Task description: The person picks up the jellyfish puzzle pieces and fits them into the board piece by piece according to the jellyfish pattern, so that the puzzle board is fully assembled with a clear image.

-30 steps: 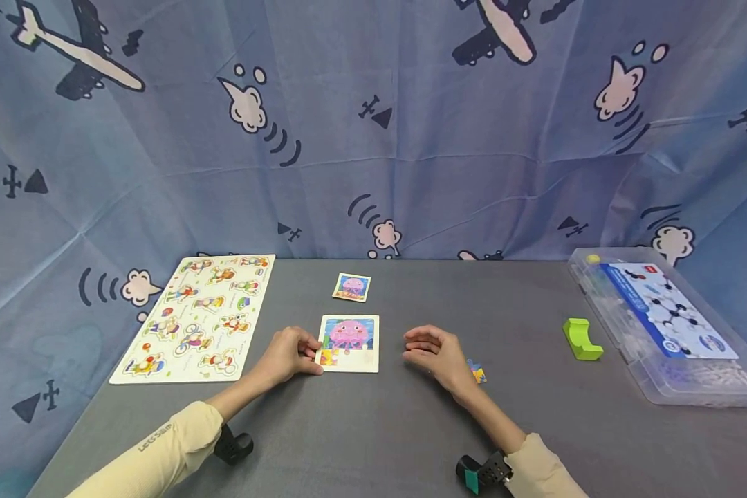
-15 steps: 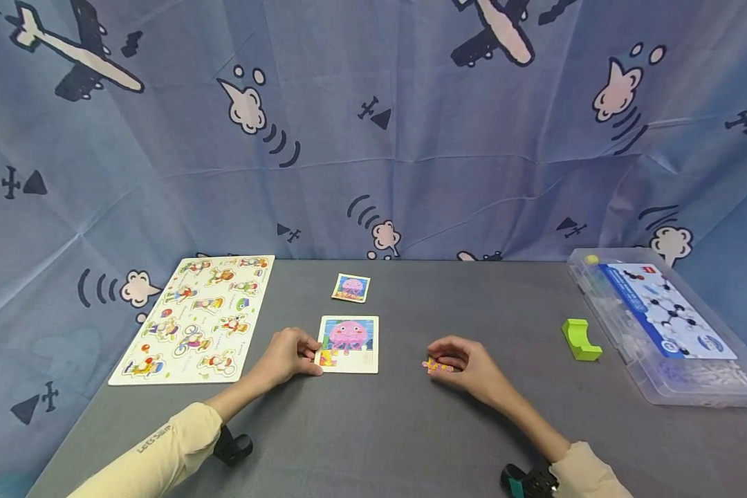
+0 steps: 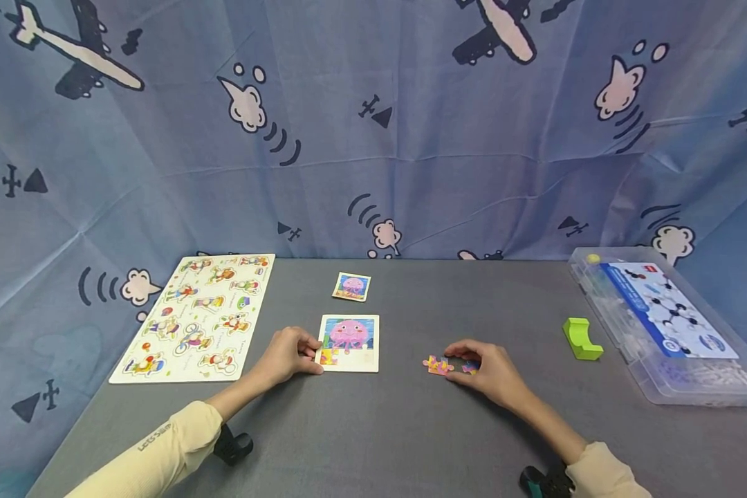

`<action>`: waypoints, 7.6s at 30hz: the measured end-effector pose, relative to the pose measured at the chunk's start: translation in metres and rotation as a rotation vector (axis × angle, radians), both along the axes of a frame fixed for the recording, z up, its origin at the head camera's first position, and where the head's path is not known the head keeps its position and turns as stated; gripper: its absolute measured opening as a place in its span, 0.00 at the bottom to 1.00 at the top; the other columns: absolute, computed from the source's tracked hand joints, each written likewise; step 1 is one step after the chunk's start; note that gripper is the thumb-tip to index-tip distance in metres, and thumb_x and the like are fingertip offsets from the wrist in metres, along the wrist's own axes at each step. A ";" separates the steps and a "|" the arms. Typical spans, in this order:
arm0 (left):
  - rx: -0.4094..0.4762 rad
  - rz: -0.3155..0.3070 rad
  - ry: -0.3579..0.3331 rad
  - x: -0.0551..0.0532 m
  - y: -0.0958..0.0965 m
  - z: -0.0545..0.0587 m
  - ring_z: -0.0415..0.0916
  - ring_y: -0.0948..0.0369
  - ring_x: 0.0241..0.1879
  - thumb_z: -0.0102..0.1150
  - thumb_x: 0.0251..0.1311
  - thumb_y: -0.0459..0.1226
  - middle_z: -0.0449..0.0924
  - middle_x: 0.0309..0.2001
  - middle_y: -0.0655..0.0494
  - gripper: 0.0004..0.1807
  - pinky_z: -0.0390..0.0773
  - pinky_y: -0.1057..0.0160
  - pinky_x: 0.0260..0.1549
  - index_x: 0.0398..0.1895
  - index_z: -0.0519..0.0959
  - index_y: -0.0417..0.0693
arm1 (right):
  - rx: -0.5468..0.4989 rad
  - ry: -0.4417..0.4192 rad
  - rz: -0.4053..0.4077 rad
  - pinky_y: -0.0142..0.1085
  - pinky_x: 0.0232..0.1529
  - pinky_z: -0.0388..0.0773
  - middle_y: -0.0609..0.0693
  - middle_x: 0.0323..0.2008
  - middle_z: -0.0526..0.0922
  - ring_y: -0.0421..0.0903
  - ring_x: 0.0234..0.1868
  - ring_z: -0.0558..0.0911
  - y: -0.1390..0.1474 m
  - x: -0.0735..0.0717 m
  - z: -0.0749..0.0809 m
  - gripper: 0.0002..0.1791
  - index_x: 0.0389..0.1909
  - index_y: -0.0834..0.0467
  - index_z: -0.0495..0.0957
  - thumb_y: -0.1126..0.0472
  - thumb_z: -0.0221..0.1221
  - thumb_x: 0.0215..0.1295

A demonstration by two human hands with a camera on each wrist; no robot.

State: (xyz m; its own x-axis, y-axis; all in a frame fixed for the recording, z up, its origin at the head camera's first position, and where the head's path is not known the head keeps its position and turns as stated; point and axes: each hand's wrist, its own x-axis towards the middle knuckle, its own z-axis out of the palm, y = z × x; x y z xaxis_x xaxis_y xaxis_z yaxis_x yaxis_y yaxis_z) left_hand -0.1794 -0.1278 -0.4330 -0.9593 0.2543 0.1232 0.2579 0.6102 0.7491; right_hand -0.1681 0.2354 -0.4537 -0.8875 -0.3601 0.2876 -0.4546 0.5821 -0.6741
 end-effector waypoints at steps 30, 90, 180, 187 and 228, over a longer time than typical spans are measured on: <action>-0.006 0.002 -0.002 -0.001 0.000 0.001 0.74 0.64 0.23 0.79 0.29 0.25 0.81 0.23 0.50 0.19 0.73 0.72 0.23 0.29 0.83 0.31 | -0.530 -0.437 0.074 0.32 0.37 0.81 0.58 0.47 0.79 0.40 0.40 0.84 -0.026 -0.003 0.010 0.23 0.50 0.76 0.72 0.72 0.66 0.54; 0.002 0.010 -0.011 0.000 0.001 0.002 0.74 0.64 0.22 0.79 0.29 0.25 0.83 0.24 0.49 0.18 0.73 0.72 0.22 0.30 0.83 0.31 | -0.600 -0.395 0.025 0.29 0.36 0.81 0.69 0.38 0.82 0.42 0.33 0.84 -0.143 -0.010 -0.005 0.18 0.42 0.77 0.77 0.78 0.67 0.48; 0.012 0.015 -0.048 0.001 0.002 0.001 0.73 0.66 0.22 0.79 0.30 0.25 0.83 0.25 0.48 0.19 0.74 0.71 0.23 0.31 0.83 0.30 | -0.615 -0.399 -0.024 0.29 0.39 0.80 0.72 0.42 0.80 0.48 0.38 0.84 -0.140 -0.021 0.007 0.19 0.44 0.77 0.75 0.81 0.65 0.49; -0.001 0.012 -0.040 0.000 0.002 0.002 0.73 0.65 0.23 0.79 0.30 0.25 0.83 0.26 0.48 0.18 0.73 0.72 0.23 0.30 0.83 0.30 | -0.624 -0.442 -0.023 0.30 0.43 0.80 0.72 0.48 0.77 0.50 0.46 0.82 -0.113 -0.018 0.012 0.21 0.50 0.76 0.73 0.76 0.64 0.54; -0.019 0.006 -0.014 0.000 0.003 0.004 0.69 0.68 0.21 0.78 0.28 0.24 0.81 0.23 0.49 0.18 0.71 0.72 0.21 0.28 0.82 0.30 | -0.182 -0.359 0.132 0.28 0.41 0.79 0.70 0.48 0.78 0.35 0.45 0.81 0.061 -0.001 0.017 0.25 0.53 0.76 0.72 0.69 0.65 0.57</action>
